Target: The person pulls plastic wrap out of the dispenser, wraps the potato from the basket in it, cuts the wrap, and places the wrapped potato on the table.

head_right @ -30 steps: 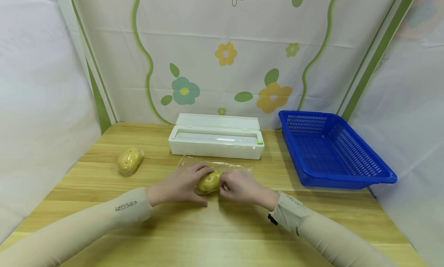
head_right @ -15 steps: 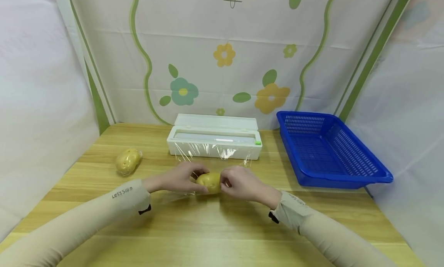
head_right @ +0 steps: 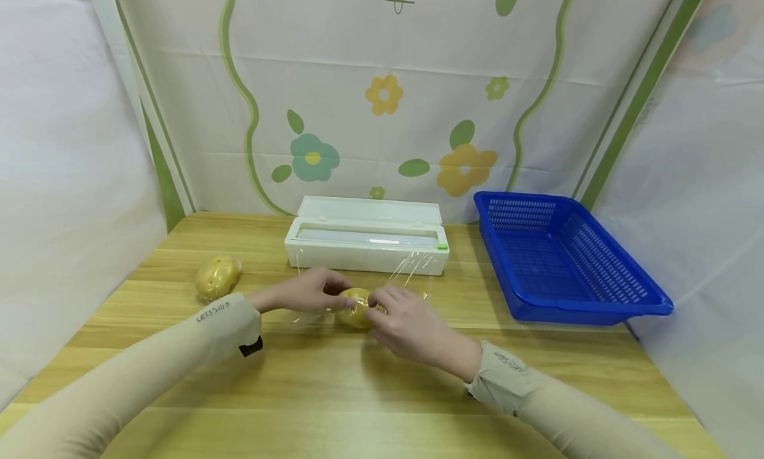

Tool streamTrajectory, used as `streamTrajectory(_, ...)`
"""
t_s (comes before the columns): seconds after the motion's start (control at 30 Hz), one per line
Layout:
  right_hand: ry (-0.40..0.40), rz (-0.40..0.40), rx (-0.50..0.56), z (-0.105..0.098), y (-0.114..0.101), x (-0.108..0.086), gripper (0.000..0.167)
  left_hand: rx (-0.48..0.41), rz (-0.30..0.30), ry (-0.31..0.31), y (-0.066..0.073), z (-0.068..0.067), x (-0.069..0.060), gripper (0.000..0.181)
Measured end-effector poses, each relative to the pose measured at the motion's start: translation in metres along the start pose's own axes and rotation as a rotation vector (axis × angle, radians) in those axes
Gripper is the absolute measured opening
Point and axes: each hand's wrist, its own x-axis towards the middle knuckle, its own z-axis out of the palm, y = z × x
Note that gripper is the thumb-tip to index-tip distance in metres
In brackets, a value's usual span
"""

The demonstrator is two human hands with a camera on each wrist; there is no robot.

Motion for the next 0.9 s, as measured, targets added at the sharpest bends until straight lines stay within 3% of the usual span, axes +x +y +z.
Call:
streamTrajectory(0.13, -0.025, -0.023, -0.119, 0.006, 0.001, 0.001, 0.037, -0.021, 0.028, -0.042, -0.001, -0.006, 0.002, 0.019)
streamTrajectory(0.27, -0.051, -0.006, -0.15, 0.012, 0.007, 0.002, 0.043, -0.007, 0.034, -0.067, -0.002, -0.01, 0.003, 0.025)
streamTrajectory(0.47, -0.032, -0.04, -0.049, 0.022, 0.021, 0.004, 0.046, 0.024, 0.001, -0.087, -0.006, -0.012, 0.005, 0.024)
streamTrajectory(0.6, -0.038, -0.014, 0.062, 0.026, 0.028, 0.007, 0.052, 0.023, -0.076, -0.067, -0.008, -0.014, 0.002, 0.028)
streamTrajectory(0.67, -0.061, 0.03, 0.106, 0.027, 0.031, 0.008, 0.051, 0.014, -0.103, -0.045, -0.009, -0.015, 0.001, 0.033)
streamTrajectory(0.77, -0.096, 0.115, 0.166, 0.027, 0.035, 0.009, 0.05, 0.01, -0.087, 0.028, -0.007, -0.016, 0.001, 0.033)
streamTrajectory(0.9, -0.132, 0.199, 0.213, 0.028, 0.041, 0.008, 0.05, 0.116, -0.024, 0.212, 0.004, -0.023, -0.002, 0.027)
